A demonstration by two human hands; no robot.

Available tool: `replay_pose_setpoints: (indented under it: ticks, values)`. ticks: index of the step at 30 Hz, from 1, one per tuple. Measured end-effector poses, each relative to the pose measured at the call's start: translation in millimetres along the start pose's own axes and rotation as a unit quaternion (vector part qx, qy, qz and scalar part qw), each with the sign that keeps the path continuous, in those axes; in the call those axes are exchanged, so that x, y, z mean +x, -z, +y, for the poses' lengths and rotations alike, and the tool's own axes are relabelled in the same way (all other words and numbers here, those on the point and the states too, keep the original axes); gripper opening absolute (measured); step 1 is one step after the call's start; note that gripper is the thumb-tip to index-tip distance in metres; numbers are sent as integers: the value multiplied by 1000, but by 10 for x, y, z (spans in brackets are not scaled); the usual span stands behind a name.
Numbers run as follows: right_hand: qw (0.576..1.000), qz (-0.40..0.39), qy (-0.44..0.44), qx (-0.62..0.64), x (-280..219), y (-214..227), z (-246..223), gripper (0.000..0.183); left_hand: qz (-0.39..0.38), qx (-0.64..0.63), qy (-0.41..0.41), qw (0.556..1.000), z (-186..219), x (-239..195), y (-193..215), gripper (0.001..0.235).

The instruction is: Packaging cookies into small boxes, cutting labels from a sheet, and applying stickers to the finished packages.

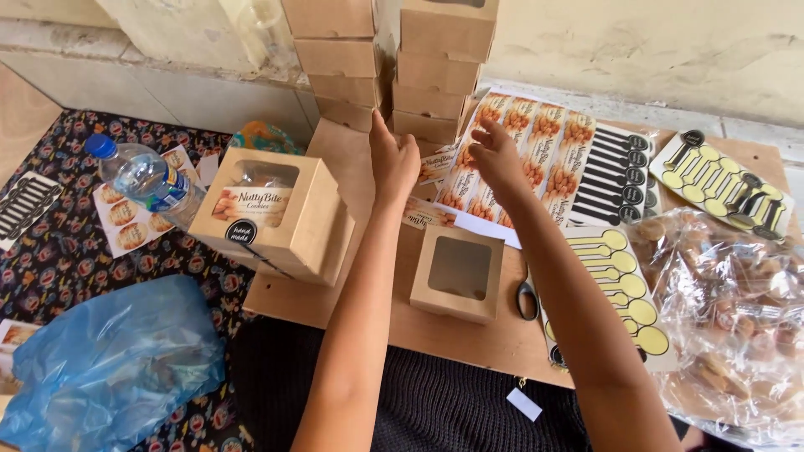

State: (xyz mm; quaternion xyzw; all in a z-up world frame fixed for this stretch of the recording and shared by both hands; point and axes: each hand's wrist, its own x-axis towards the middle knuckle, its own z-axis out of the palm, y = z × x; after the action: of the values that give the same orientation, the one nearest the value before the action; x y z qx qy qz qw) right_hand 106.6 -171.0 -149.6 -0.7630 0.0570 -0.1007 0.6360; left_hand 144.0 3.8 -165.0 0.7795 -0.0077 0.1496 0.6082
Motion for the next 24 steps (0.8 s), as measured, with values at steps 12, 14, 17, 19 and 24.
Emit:
replay_pose_setpoints:
  ticks: [12, 14, 17, 19, 24]
  values:
    - [993, -43, -44, 105, 75, -273, -320, 77, 19, 109, 13, 994, -726, 627, -515, 71]
    - [993, -47, -42, 100, 167, -294, -136, 76, 13, 110, 8, 994, -645, 566, -484, 69]
    - [994, -47, -40, 94, 225, -226, 20, 78, -26, 101, 23, 994, -485, 487, -437, 69]
    - [994, -46, -45, 92, 176, -169, 59, 80, -58, 93, 46, 993, -424, 414, -420, 71]
    - [997, -23, -33, 70, 51, 63, 116, 80, -112, 92, 38, 989, -281, 195, -565, 79]
